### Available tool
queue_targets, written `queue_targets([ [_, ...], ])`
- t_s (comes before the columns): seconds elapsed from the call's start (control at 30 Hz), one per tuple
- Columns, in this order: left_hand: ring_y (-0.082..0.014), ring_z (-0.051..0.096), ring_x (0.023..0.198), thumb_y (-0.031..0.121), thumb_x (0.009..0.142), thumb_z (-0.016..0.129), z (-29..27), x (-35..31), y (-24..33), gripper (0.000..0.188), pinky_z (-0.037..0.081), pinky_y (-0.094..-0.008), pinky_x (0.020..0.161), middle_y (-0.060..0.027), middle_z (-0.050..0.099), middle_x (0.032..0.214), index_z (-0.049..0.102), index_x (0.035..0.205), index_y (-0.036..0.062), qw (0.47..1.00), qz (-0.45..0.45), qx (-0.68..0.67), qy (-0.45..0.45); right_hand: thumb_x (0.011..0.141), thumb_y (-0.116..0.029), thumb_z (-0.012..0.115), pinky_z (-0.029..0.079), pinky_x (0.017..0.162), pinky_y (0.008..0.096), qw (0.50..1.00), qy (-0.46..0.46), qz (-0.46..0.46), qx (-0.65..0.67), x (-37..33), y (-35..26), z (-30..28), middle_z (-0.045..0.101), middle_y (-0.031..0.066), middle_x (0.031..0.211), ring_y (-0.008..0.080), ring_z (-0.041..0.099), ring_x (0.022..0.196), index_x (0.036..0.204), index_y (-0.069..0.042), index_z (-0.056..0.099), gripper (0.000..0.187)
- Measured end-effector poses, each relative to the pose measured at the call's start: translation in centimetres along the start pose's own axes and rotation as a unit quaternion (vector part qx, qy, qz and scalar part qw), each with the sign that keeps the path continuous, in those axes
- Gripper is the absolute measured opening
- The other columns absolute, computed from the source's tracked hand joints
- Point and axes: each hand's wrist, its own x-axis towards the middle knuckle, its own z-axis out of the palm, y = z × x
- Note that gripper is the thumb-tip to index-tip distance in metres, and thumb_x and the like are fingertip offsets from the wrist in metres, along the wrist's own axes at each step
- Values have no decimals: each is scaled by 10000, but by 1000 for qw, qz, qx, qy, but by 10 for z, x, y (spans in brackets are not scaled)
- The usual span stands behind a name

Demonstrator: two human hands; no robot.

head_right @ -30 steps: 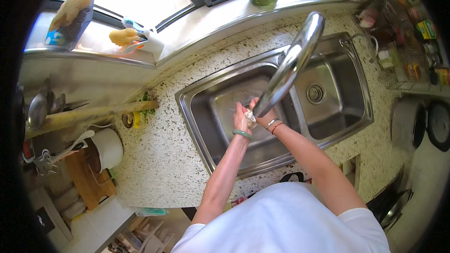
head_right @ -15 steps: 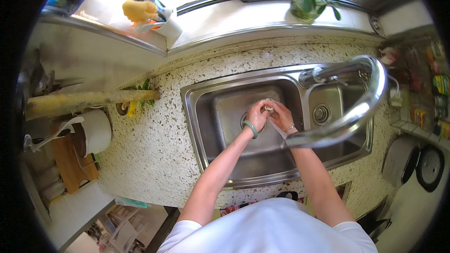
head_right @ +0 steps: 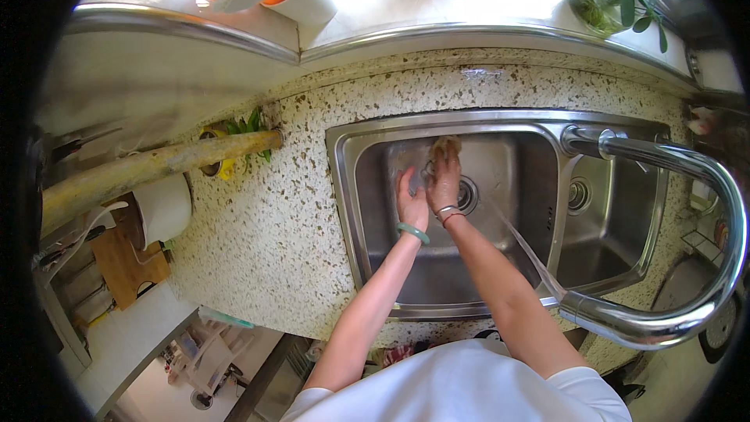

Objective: The person cleans the kitchen sink and countertop using a cloth and running water. They wipe the sink basin, faucet, and surrounding counter area, then briefly retrieve a potato from a storage bag before returning to wipe the counter and sink again.

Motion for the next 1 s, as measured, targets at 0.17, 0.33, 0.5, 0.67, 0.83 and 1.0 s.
queue_targets([
  [0.17, -329, 326, 1367, 14, 864, 544, -16, -19, -9, 483, 259, -398, 1122, -184, 335, 1476, 493, 1337, 96, 997, 26, -51, 42, 806, -111, 564, 333, 1072, 423, 973, -181, -142, 31, 3, -21, 38, 492, 119, 1350, 327, 416, 1279, 1202, -72, 578, 398],
  [0.33, -319, 330, 1364, 37, 844, 578, -26, -44, -33, 476, 255, -390, 1126, -188, 317, 1485, 519, 1313, 88, 998, -64, -7, 19, 781, -165, 591, 345, 1032, 418, 917, -329, -208, -88, -54, 6, -3, 558, 45, 1196, 259, 484, 1148, 1113, -120, 622, 337],
  [0.5, -270, 251, 1420, 12, 826, 563, -10, -51, -72, 505, 197, -351, 1145, -157, 322, 1505, 512, 1326, 64, 988, -129, -3, -83, 731, -163, 595, 375, 949, 425, 874, -418, -192, -156, -62, 36, -76, 602, 5, 1042, 221, 510, 1068, 888, -148, 641, 164],
  [0.67, -268, 322, 1380, 24, 837, 574, 15, -41, -45, 497, 231, -337, 1129, -158, 385, 1463, 499, 1327, 64, 991, -88, 7, -104, 734, -70, 568, 408, 895, 443, 892, -84, -280, -344, 35, 45, -123, 593, 20, 1100, 248, 506, 1081, 990, -152, 659, 284],
  [0.83, -290, 403, 1309, 27, 838, 593, 21, -21, -68, 476, 277, -350, 1103, -162, 459, 1386, 514, 1306, 69, 991, -46, -78, -99, 761, -55, 566, 452, 855, 434, 942, -140, -81, -295, 28, 82, -126, 555, 61, 1145, 318, 481, 1087, 1047, -131, 630, 302],
  [1.0, -238, 419, 1296, 45, 866, 582, 3, -25, -55, 465, 304, -325, 1072, -129, 491, 1370, 503, 1324, 72, 979, -147, -105, -98, 790, -76, 575, 457, 813, 431, 952, -200, 56, -226, -72, 97, -108, 557, 119, 1030, 356, 509, 972, 836, -106, 609, 65],
])
